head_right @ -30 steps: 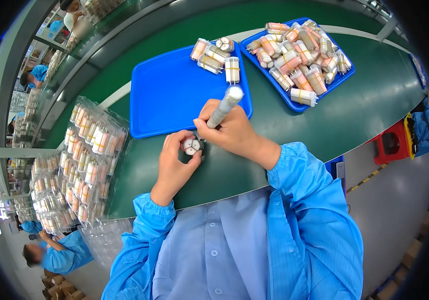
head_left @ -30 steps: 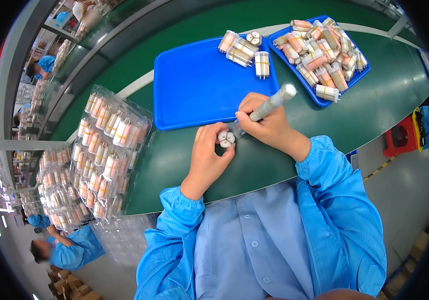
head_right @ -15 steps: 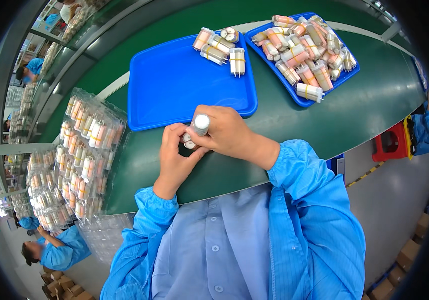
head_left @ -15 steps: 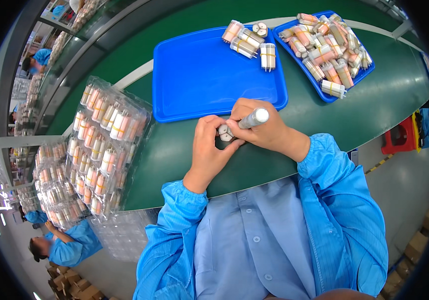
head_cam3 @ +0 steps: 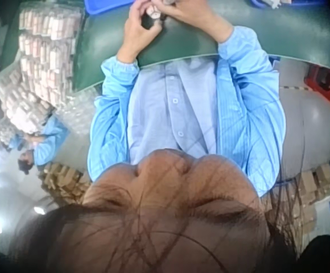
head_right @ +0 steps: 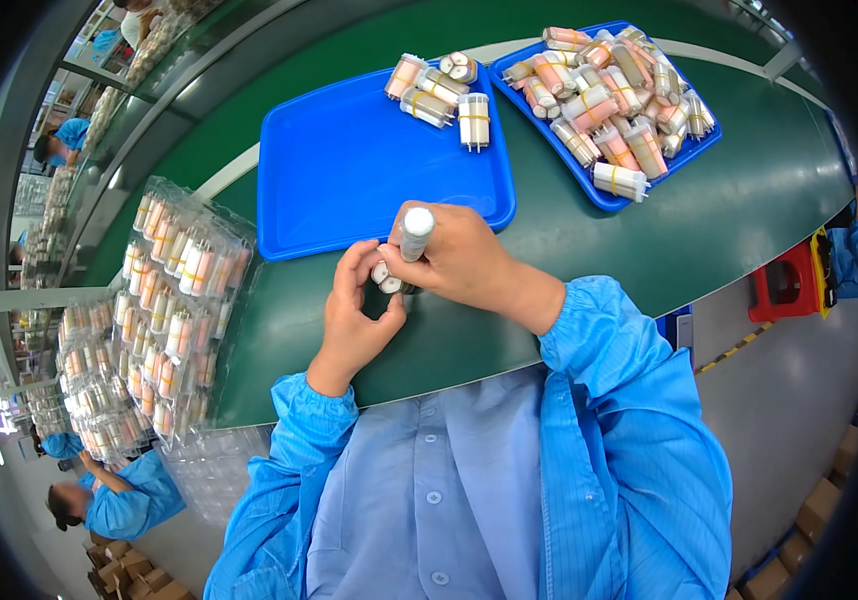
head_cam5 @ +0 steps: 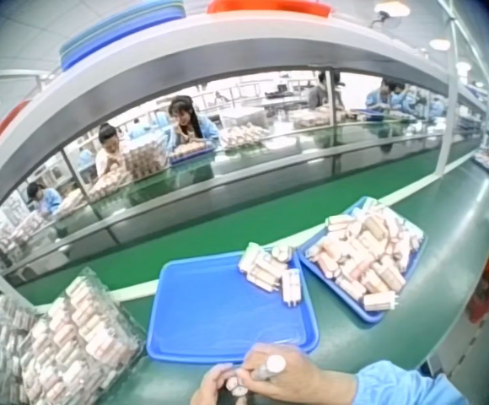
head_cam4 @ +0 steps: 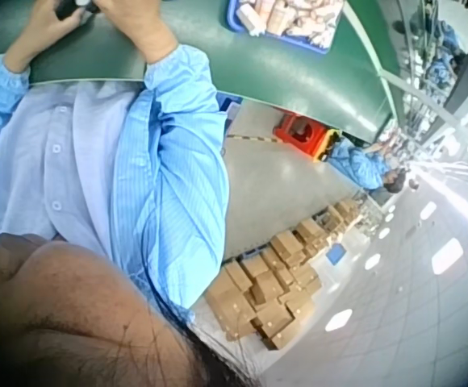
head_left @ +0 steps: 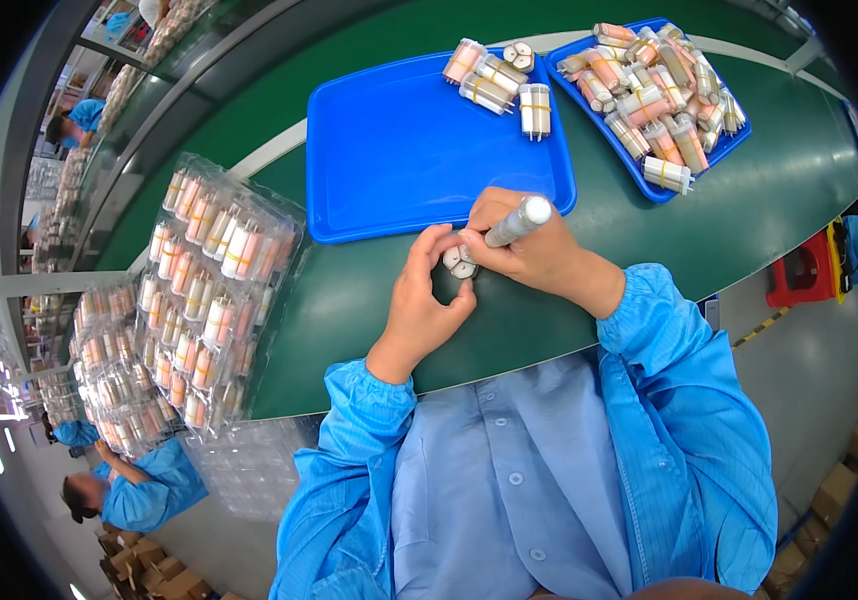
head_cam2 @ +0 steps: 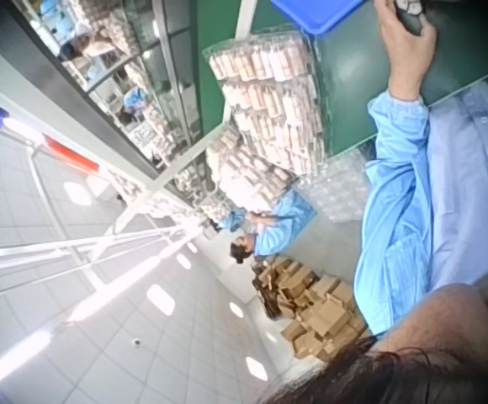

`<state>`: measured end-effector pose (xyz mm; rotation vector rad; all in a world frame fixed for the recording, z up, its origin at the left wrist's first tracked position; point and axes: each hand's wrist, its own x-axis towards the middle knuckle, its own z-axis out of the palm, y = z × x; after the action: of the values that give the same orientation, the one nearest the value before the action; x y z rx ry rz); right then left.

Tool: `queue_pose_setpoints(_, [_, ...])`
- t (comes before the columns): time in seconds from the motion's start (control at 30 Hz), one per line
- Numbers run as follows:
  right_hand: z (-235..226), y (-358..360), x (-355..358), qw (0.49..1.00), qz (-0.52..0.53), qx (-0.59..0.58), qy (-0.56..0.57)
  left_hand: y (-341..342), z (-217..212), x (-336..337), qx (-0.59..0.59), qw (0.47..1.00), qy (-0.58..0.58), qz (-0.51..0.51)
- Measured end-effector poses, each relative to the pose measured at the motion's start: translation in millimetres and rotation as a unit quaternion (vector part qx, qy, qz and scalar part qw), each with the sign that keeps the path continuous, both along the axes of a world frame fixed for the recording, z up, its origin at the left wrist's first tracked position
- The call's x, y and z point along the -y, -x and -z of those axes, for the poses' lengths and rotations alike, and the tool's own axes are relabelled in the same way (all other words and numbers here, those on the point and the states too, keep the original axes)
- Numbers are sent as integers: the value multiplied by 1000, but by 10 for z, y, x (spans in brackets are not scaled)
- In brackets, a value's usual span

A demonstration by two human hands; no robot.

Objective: Manual assembly and marking of small medical-style cylindrical components on a factory assembly line.

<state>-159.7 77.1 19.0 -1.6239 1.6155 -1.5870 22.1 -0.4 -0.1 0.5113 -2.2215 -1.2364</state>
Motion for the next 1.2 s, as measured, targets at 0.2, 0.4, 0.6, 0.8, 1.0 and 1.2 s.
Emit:
queue_pose_setpoints(0.2, [-22, -18, -5, 1000, 0, -7, -20, 80, -83, -1, 55, 991, 117, -42])
queue_pose_setpoints(0.4, [-4, 64, 21, 998, -1, 35, 43, 67, 52, -8, -23, 999, 36, -26])
queue_pose_setpoints(0.6, [35, 39, 31, 999, -10, 35, 10, 88, 11, -16, -11, 999, 36, -3])
queue_pose_setpoints(0.8, [100, 5, 68, 1000, 8, 0, -4, 57, 20, -11, 0, 1000, -27, -2])
queue_pose_setpoints(1.0, [23, 86, 70, 987, 65, 146, 6, 21, 113, 63, -63, 961, -270, 8])
queue_pose_setpoints(1.2, [108, 203, 112, 992, 90, 87, -3, -120, -60, 290, -204, 789, -577, 57])
